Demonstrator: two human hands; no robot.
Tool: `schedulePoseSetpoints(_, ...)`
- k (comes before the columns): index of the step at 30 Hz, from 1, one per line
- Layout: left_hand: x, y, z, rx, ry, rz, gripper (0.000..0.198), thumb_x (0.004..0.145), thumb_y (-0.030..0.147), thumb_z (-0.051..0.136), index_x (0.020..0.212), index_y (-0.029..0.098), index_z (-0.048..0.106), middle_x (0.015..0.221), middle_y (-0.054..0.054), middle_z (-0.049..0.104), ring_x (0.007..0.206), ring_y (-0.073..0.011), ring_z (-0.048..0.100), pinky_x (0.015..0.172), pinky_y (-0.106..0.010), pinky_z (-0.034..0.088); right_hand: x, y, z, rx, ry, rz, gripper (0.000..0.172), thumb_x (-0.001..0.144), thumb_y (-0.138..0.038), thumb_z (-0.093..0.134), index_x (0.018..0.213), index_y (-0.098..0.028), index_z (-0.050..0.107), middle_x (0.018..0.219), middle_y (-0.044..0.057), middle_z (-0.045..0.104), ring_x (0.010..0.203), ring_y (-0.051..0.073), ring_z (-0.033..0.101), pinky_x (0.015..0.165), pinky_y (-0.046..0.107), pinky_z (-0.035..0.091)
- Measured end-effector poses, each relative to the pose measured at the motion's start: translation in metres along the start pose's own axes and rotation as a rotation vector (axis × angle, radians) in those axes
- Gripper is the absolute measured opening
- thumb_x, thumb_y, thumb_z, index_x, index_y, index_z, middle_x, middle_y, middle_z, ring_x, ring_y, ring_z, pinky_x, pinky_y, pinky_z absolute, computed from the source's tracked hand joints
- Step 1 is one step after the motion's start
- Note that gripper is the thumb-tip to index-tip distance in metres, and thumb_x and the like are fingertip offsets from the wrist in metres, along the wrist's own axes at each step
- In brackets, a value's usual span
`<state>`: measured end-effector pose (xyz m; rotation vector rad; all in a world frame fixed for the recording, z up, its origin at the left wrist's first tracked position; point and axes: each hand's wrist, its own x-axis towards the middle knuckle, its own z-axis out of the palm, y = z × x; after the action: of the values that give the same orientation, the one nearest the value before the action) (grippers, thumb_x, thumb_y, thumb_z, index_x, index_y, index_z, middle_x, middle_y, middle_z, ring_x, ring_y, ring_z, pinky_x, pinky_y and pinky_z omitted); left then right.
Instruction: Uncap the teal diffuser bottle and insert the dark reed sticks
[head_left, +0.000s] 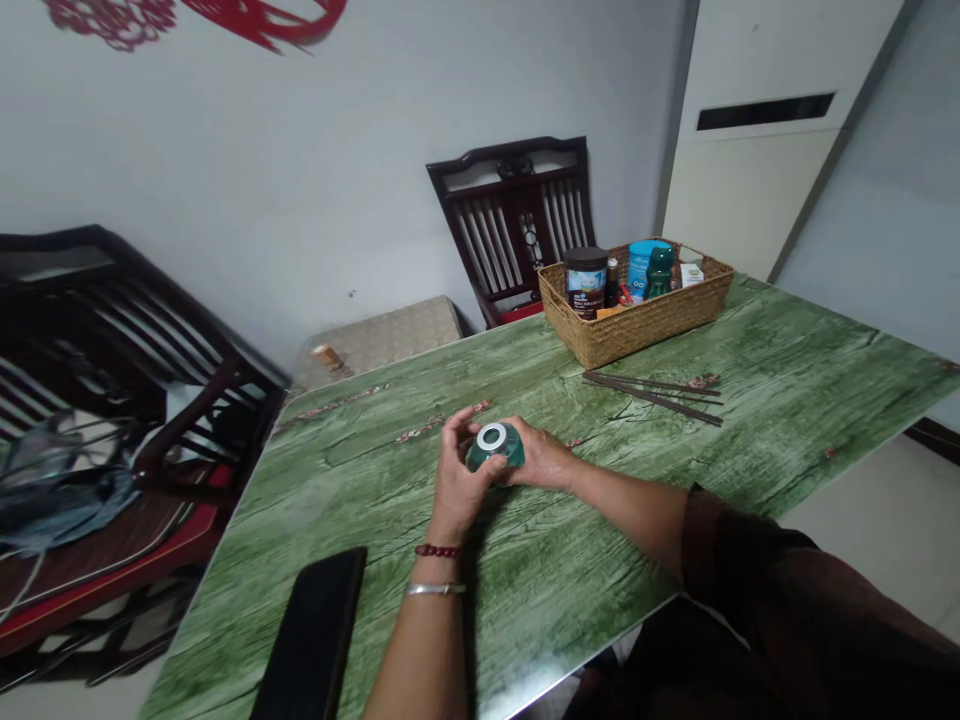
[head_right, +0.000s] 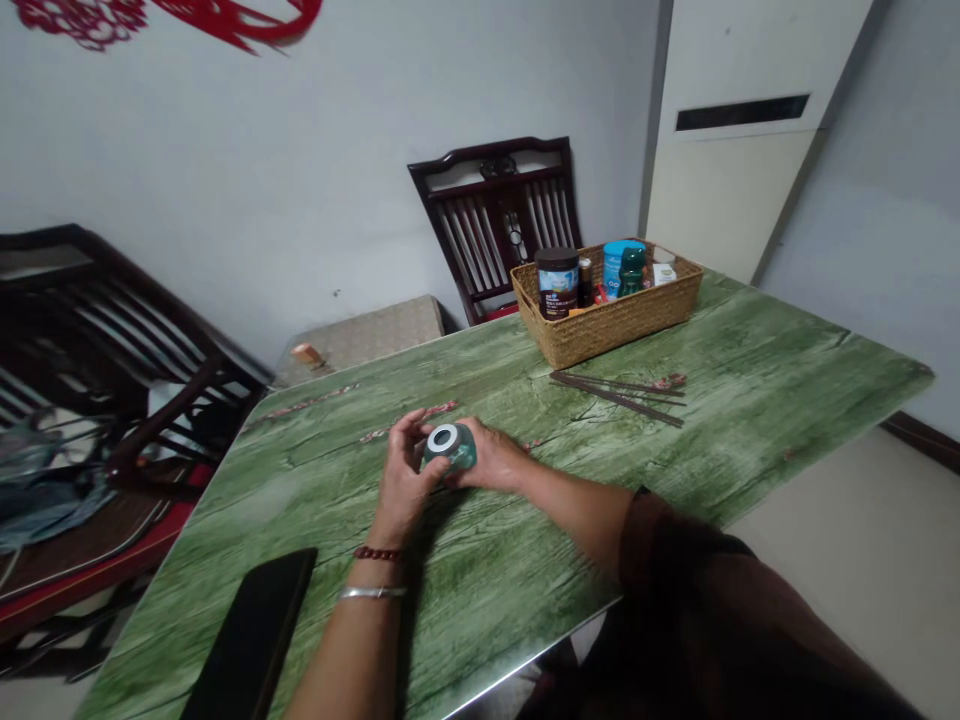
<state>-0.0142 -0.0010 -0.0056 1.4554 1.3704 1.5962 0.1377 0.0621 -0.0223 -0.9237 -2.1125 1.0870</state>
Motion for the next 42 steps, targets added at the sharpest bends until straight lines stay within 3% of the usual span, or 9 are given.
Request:
schedulePoseSetpoints(3, -0.003, 0.006, 0.002, -0.103, -0.005, 0.017, 0.088, 0.077, 0.075, 0.065, 0.148, 0.027, 0.045, 0.146, -0.015, 0.053, 0.141, -0.0321, 0.046, 0.115, -0.047, 0.036, 0.001, 0.000, 0.000, -0.006, 0.023, -0.013, 0.083, 0.061, -0.038, 0.090, 0.132, -0.023, 0.051, 0.117, 0.007, 0.070, 0.107, 0.028, 0.067, 0.087, 0.036, 0.051)
schedulePoseSetpoints(6, -0.005, 0.011, 0.002, -0.162, -0.050, -0.030, 0.084, 0.087, 0.078, 0.048, 0.152, 0.025, 0.041, 0.139, -0.016, 0.061, 0.135, -0.0308, 0.053, 0.117, -0.049, 0.034, 0.001, 0.001, 0.001, -0.026, 0.021, 0.004, 0.083, 0.061, -0.039, 0.090, 0.132, -0.023, 0.050, 0.117, 0.007, 0.070, 0.107, 0.029, 0.067, 0.089, 0.039, 0.051)
schedulePoseSetpoints(10, -0.002, 0.006, -0.006, -0.168, 0.082, -0.023, 0.063, 0.092, 0.070, 0.048, 0.138, 0.026, 0.055, 0.106, -0.009, 0.070, 0.110, -0.0244, 0.065, 0.110, -0.045, 0.042, 0.000, 0.002, 0.001, -0.016, 0.011, -0.007, 0.084, 0.063, -0.039, 0.090, 0.134, -0.024, 0.049, 0.119, 0.008, 0.069, 0.110, 0.029, 0.067, 0.091, 0.039, 0.051)
schedulePoseSetpoints(13, 0.000, -0.001, -0.010, -0.172, 0.167, 0.003, 0.053, 0.094, 0.067, 0.048, 0.131, 0.029, 0.059, 0.108, -0.006, 0.067, 0.114, -0.0218, 0.062, 0.109, -0.040, 0.043, 0.000, 0.002, 0.000, -0.016, 0.002, -0.010, 0.086, 0.063, -0.040, 0.089, 0.136, -0.022, 0.048, 0.121, 0.010, 0.069, 0.113, 0.030, 0.066, 0.092, 0.040, 0.050)
schedulePoseSetpoints(18, -0.003, -0.001, -0.002, -0.188, 0.039, -0.042, 0.068, 0.091, 0.070, 0.049, 0.147, 0.031, 0.044, 0.144, -0.012, 0.057, 0.139, -0.0275, 0.050, 0.114, -0.045, 0.039, 0.000, 0.001, 0.000, -0.021, 0.015, -0.009, 0.085, 0.063, -0.038, 0.089, 0.136, -0.023, 0.048, 0.122, 0.008, 0.068, 0.113, 0.030, 0.066, 0.094, 0.041, 0.049)
schedulePoseSetpoints(24, -0.003, 0.002, -0.003, -0.150, -0.019, -0.046, 0.068, 0.094, 0.068, 0.047, 0.146, 0.025, 0.046, 0.122, -0.012, 0.068, 0.115, -0.0256, 0.064, 0.109, -0.045, 0.043, -0.001, -0.001, -0.002, -0.020, 0.001, -0.010, 0.081, 0.064, -0.037, 0.089, 0.133, -0.021, 0.049, 0.121, 0.010, 0.068, 0.111, 0.030, 0.066, 0.090, 0.039, 0.050)
schedulePoseSetpoints(28, -0.003, -0.003, -0.005, -0.196, 0.039, -0.016, 0.068, 0.090, 0.068, 0.054, 0.145, 0.028, 0.048, 0.134, -0.011, 0.061, 0.131, -0.0270, 0.055, 0.112, -0.043, 0.041, -0.001, -0.001, -0.002, -0.025, 0.000, -0.011, 0.084, 0.064, -0.038, 0.089, 0.135, -0.021, 0.048, 0.122, 0.010, 0.068, 0.111, 0.030, 0.066, 0.091, 0.039, 0.050)
schedulePoseSetpoints(34, -0.004, 0.000, -0.002, -0.124, -0.139, -0.039, 0.077, 0.080, 0.044, 0.078, 0.147, 0.027, 0.044, 0.139, -0.013, 0.062, 0.130, -0.0276, 0.057, 0.111, -0.043, 0.042, -0.002, -0.002, -0.002, -0.025, -0.002, 0.006, 0.077, 0.066, -0.038, 0.088, 0.131, -0.020, 0.051, 0.116, 0.009, 0.070, 0.103, 0.028, 0.068, 0.084, 0.036, 0.051)
schedulePoseSetpoints(42, 0.004, 0.000, 0.007, -0.009, 0.092, 0.040, 0.067, 0.062, 0.031, 0.090, 0.120, 0.025, 0.059, 0.116, -0.005, 0.065, 0.107, -0.0198, 0.064, 0.097, -0.034, 0.050, -0.002, -0.002, -0.002, -0.001, -0.007, -0.017, 0.079, 0.065, -0.035, 0.088, 0.133, -0.022, 0.050, 0.122, 0.008, 0.069, 0.107, 0.026, 0.067, 0.087, 0.036, 0.050)
